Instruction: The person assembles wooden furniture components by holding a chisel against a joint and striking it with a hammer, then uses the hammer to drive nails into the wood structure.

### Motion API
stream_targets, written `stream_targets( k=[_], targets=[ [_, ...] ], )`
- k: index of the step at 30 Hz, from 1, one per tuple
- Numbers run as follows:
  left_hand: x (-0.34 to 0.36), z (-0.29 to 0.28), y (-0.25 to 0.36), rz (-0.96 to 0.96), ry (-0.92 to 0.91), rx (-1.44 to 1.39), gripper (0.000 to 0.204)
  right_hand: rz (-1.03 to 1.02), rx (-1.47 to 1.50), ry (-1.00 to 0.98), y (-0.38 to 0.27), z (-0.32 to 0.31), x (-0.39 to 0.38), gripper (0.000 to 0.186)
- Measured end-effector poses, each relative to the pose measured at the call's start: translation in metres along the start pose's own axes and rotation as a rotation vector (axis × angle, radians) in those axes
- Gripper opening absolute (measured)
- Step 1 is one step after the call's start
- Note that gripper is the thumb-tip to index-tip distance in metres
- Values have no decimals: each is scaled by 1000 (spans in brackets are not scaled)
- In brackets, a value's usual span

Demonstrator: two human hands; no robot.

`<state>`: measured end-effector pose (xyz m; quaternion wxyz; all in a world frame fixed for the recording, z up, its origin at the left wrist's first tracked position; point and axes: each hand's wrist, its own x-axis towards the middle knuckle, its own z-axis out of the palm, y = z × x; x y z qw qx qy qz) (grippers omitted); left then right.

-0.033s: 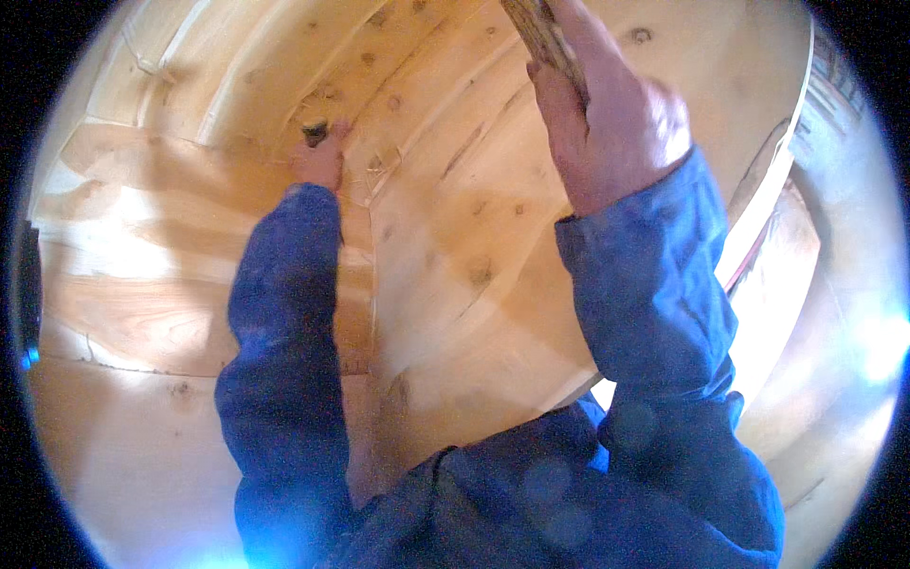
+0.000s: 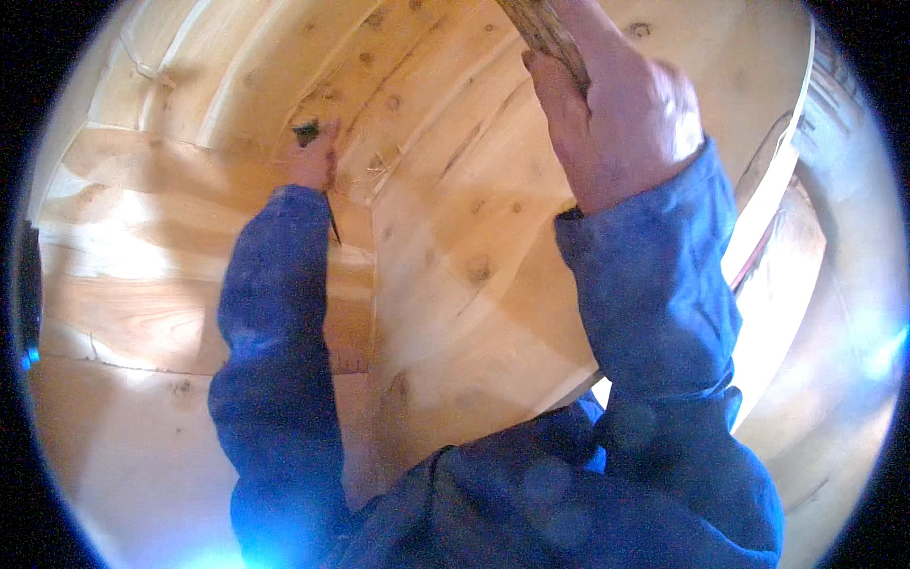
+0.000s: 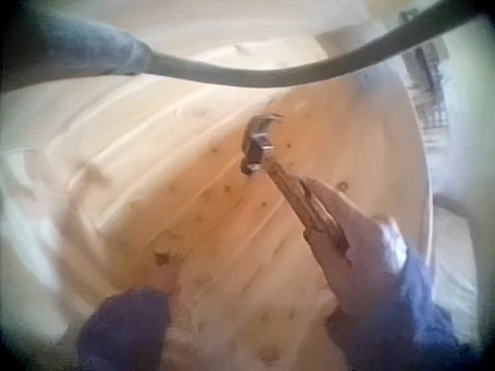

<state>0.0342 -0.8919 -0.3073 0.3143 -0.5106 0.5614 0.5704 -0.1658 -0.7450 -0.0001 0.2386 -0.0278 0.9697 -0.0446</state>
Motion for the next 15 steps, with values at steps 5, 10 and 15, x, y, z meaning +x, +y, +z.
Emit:
stream_targets(
  k=[5, 10, 15],
  targets=[
    [-5, -39, 31, -138, -363, -512, 50, -104, -181, 17, -12, -15, -3, 39],
    [-18, -12, 33, -132, -411, -520, 46, -362, -114, 99, 16, -12, 2, 31],
    [2, 8, 9, -115, -509, -471, 37, -410, -121, -3, 36, 3, 13, 27]
  ],
)
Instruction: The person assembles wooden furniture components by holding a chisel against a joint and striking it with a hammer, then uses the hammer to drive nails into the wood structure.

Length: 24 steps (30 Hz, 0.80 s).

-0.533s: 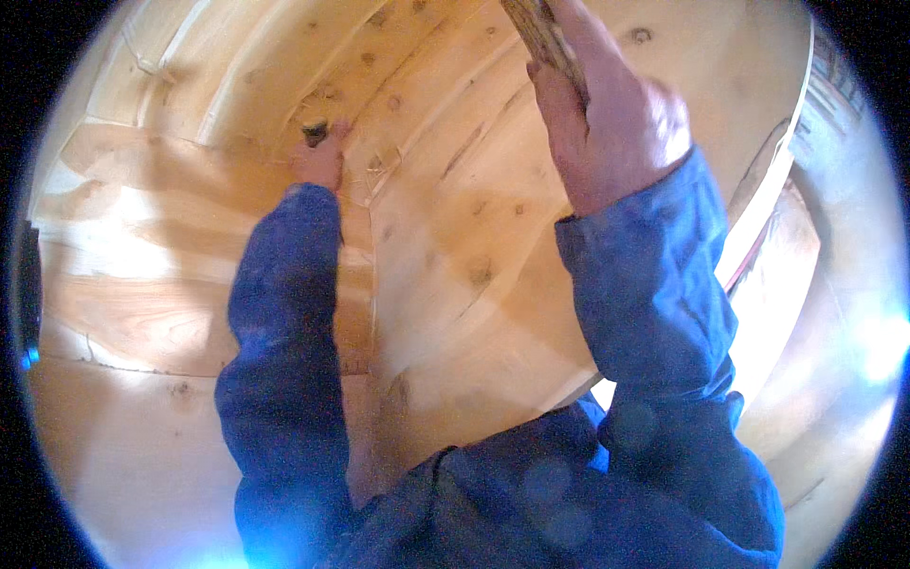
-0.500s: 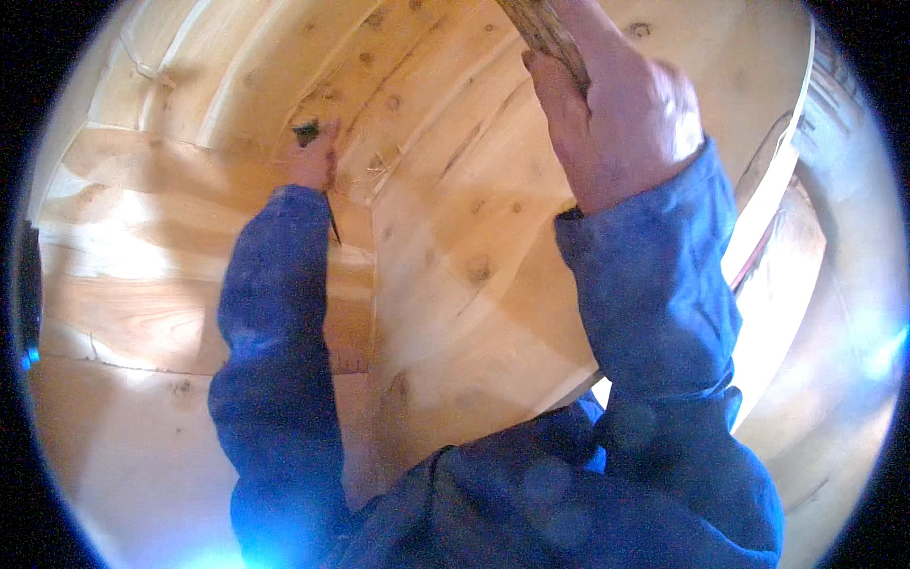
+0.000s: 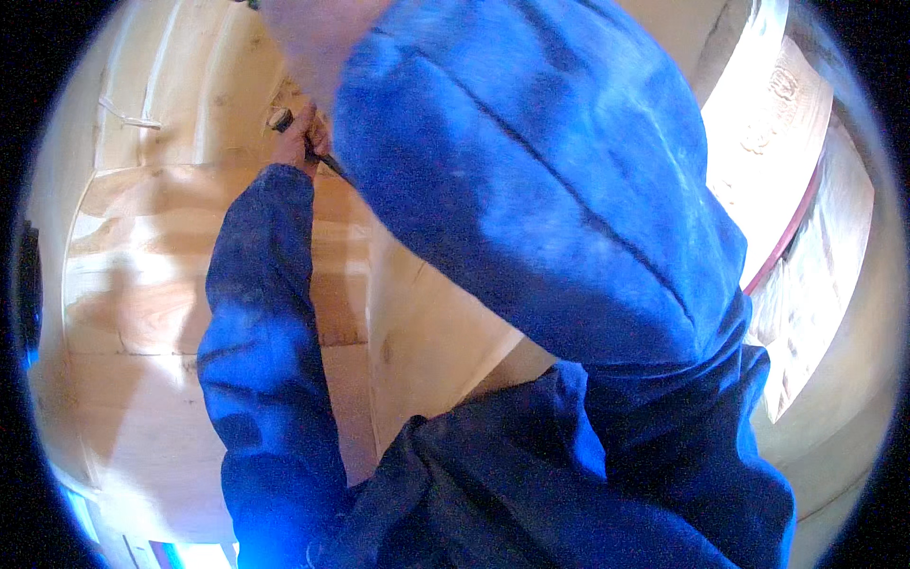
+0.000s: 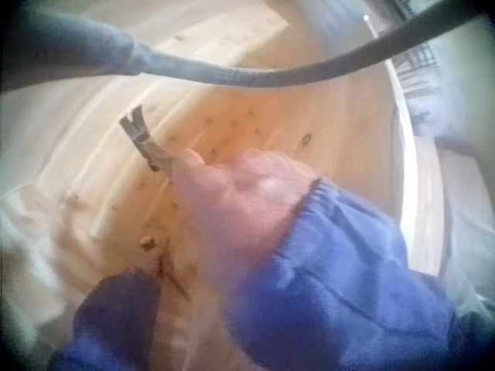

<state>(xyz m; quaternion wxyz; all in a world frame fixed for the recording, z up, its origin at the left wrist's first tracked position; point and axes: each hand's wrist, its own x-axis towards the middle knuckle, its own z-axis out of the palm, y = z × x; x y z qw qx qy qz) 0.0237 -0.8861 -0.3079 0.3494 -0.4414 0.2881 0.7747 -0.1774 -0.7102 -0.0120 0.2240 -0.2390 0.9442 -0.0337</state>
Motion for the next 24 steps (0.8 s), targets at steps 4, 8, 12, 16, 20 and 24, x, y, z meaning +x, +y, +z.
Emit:
stream_targets(
  k=[4, 8, 12, 16, 20, 24],
  targets=[
    [8, 8, -13, -31, -61, 123, 36, 46, 130, -228, 10, 14, 16, 25],
    [19, 5, -31, -75, -146, 202, 35, 112, 249, -450, 16, 38, 37, 24],
    [35, -14, -48, -124, -170, 220, 38, 158, 292, -564, 17, 65, 48, 24],
    [24, -6, -39, -137, -90, 245, 40, 155, 276, -639, 20, 98, 63, 26],
    [35, -21, -50, -126, -163, 188, 43, 87, 196, -871, 29, 135, 78, 34],
    [32, -5, -37, -202, -152, 227, 43, 200, 143, -958, 27, 136, 94, 43]
  ],
)
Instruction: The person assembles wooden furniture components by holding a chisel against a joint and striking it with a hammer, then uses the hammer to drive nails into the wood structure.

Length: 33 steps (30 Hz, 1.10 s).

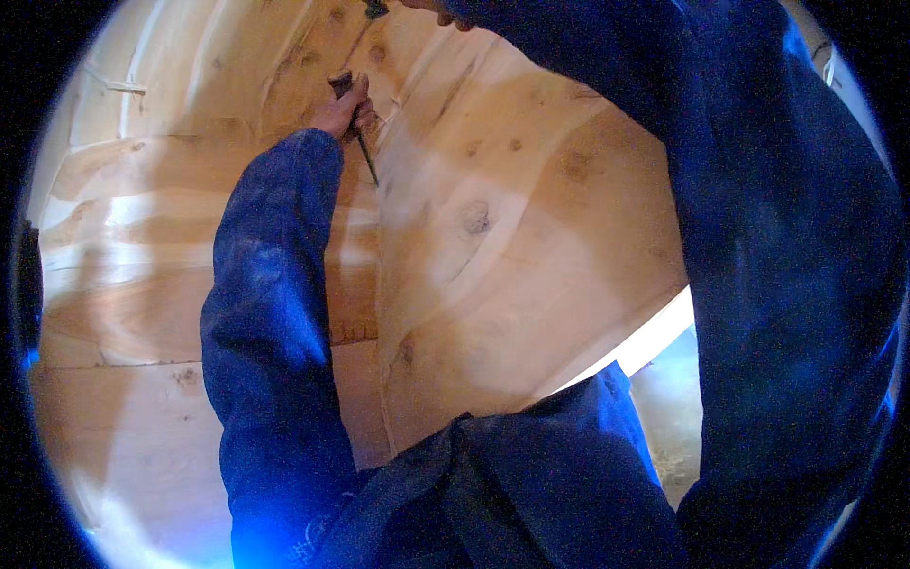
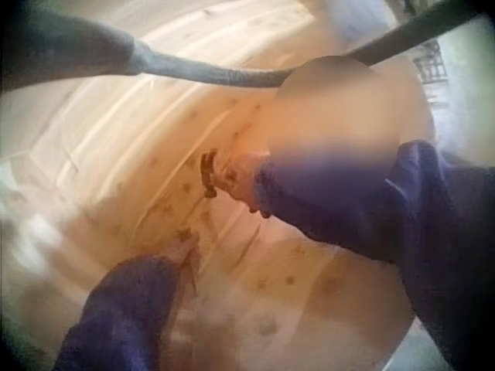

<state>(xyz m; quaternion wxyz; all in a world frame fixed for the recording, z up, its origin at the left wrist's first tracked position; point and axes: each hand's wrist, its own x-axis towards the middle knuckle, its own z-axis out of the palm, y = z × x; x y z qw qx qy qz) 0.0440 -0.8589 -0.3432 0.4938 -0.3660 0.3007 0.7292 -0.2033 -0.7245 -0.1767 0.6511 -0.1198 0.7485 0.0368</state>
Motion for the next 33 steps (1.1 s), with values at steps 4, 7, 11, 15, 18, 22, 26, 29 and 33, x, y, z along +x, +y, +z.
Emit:
stream_targets(
  k=[4, 7, 11, 15, 18, 22, 26, 29, 33],
  targets=[
    [8, -22, -26, 105, 24, -98, 42, -25, 237, 176, -42, -6, 5, 42],
    [24, -7, -24, 181, -49, 60, 47, -55, 458, 152, -26, 7, 25, 36],
    [21, -6, -19, 179, -26, 136, 37, -38, 387, 35, -15, 56, 51, 20],
    [6, 7, -9, 113, -18, 87, 32, -153, 46, 97, -6, 84, 47, 22],
    [9, -2, -15, 162, 16, 86, 33, -113, 110, 236, -17, 73, 38, 22],
    [12, -2, -19, 130, -75, -34, 34, 166, 516, 278, -38, 32, -1, 21],
    [16, 5, -19, 143, -12, 102, 34, -330, -242, 771, 10, 103, 33, 28],
    [5, 2, -18, 133, -9, 37, 33, -187, -12, 171, -33, 53, -8, 34],
    [15, -11, -24, 113, -18, -40, 34, 49, 294, 140, -58, 32, -44, 38]
  ],
)
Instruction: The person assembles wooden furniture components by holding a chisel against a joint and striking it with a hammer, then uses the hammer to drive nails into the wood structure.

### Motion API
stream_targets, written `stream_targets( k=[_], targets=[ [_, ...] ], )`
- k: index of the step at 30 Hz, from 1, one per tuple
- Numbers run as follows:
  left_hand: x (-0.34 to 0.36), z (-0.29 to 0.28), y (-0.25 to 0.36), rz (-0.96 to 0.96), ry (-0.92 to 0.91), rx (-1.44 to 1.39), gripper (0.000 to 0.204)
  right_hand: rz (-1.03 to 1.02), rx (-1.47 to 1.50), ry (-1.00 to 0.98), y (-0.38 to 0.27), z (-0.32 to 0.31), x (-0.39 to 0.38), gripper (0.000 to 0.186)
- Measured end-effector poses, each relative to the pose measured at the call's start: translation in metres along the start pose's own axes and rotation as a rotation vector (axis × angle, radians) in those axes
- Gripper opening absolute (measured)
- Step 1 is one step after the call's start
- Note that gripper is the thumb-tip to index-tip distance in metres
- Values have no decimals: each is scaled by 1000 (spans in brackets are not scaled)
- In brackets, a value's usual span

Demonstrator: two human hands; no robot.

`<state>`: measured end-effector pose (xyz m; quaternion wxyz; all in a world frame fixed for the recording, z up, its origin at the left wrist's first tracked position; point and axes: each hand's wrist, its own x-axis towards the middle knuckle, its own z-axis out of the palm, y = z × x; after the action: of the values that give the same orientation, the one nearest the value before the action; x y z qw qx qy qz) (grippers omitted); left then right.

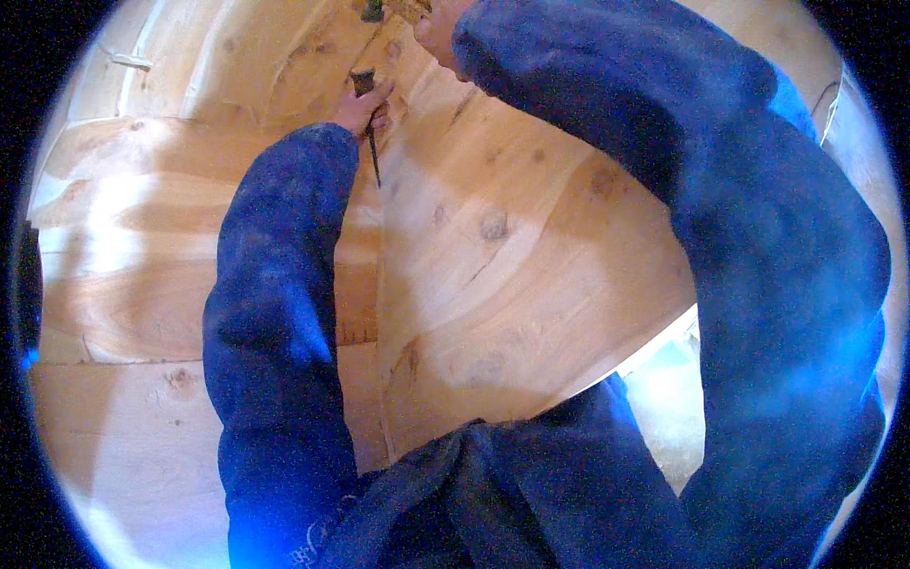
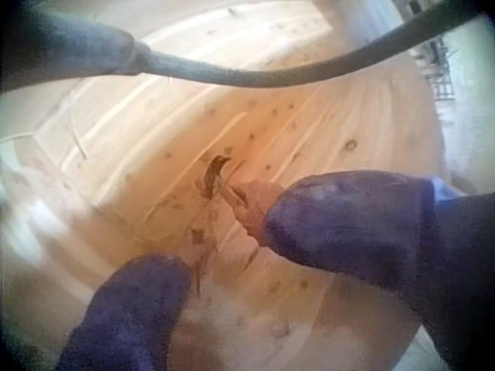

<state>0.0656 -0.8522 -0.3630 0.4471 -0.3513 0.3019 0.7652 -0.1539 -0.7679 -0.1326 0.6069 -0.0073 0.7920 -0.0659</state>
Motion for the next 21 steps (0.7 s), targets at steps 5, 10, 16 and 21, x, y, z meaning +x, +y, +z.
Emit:
stream_targets(
  k=[5, 10, 16, 21],
  targets=[
    [-6, 12, 5, 105, 260, 386, 38, -255, -304, 133, 56, 45, 40, 35],
    [-22, 32, 36, 269, 609, 700, 38, -440, -447, 372, 57, 29, 21, 31],
    [-81, 7, 69, 27, 173, -19, 37, 53, 141, -8, -21, -61, -100, 21],
    [-103, 32, 57, 73, 40, -132, 33, 98, 204, 27, -22, -47, -123, 24]
  ],
)
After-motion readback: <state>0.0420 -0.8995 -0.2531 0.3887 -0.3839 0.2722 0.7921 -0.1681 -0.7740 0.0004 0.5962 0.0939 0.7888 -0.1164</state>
